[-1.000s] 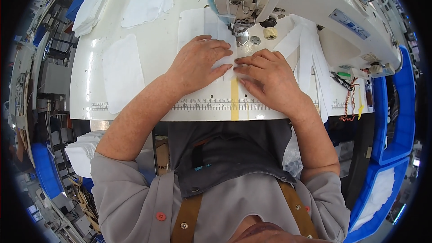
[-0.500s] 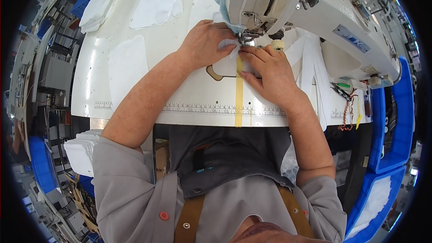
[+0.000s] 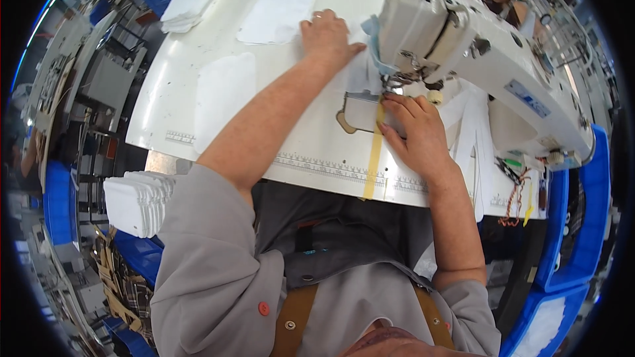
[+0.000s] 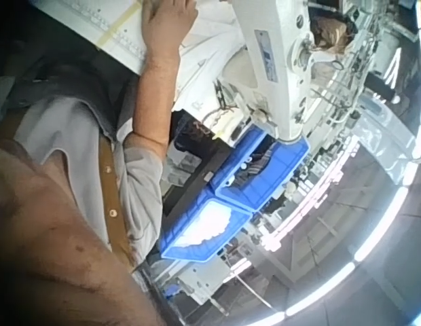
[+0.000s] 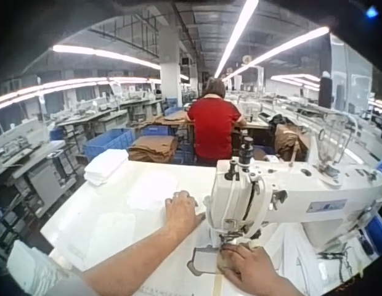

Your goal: The recorder uses an industrial sewing machine to join pieces of fabric and then prepares bundles of plaid fabric pieces.

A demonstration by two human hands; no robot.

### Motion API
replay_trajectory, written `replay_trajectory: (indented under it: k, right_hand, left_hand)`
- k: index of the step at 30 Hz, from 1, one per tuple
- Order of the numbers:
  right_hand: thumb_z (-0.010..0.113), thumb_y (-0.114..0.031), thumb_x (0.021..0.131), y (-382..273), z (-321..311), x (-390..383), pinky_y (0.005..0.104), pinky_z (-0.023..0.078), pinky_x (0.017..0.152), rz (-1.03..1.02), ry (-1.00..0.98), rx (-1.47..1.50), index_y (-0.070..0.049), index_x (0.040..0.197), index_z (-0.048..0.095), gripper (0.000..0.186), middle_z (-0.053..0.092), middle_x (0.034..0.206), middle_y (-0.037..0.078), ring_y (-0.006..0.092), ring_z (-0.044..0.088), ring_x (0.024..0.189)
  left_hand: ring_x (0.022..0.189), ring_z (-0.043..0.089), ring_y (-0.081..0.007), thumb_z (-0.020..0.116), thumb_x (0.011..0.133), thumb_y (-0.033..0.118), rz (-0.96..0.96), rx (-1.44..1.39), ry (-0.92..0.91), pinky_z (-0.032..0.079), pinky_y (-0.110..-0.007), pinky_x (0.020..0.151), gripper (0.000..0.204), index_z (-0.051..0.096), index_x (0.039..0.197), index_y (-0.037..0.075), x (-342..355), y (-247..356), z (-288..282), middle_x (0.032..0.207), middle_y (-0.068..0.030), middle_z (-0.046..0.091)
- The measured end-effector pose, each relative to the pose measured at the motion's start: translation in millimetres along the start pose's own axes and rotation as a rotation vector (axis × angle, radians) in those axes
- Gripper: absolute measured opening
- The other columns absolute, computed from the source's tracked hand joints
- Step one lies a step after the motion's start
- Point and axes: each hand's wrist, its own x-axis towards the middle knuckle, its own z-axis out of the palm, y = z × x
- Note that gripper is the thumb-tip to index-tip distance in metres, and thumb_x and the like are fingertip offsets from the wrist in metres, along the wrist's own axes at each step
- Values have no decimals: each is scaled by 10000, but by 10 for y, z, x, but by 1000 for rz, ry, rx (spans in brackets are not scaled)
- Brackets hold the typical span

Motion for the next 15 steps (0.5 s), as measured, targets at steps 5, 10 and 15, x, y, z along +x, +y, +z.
replay_trajectory:
  k: [5, 10, 15]
  right_hand:
    - [704, -193, 848, -49, -22, 19, 397, 457, 862, -3, -14, -11, -36, 1163, 647, 357, 661, 1207, 91, 272, 617, 1035]
    - [706, -192, 846, -28, -7, -1, 398, 468, 866, 29, -25, 3, -35, 1158, 646, 355, 661, 1200, 89, 282, 619, 1025]
    - [711, -211, 841, 22, 19, -8, 408, 481, 875, 36, -10, 13, -29, 1138, 654, 353, 664, 1185, 84, 293, 605, 1003]
  left_hand:
    - [1076, 640, -319, 790, 825, 329, -35, -610, 9, 498, -407, 909, 304, 705, 1020, 111, 146, -55, 28, 1124, -132, 681]
    - [997, 680, -325, 831, 765, 219, -8, -714, 445, 530, -400, 883, 358, 608, 1011, 84, 641, -804, 8, 1036, -139, 711]
    - [1185, 607, -320, 879, 720, 349, -152, -387, 388, 465, -393, 1021, 777, 493, 1321, 44, 966, -1626, 29, 1260, -151, 643]
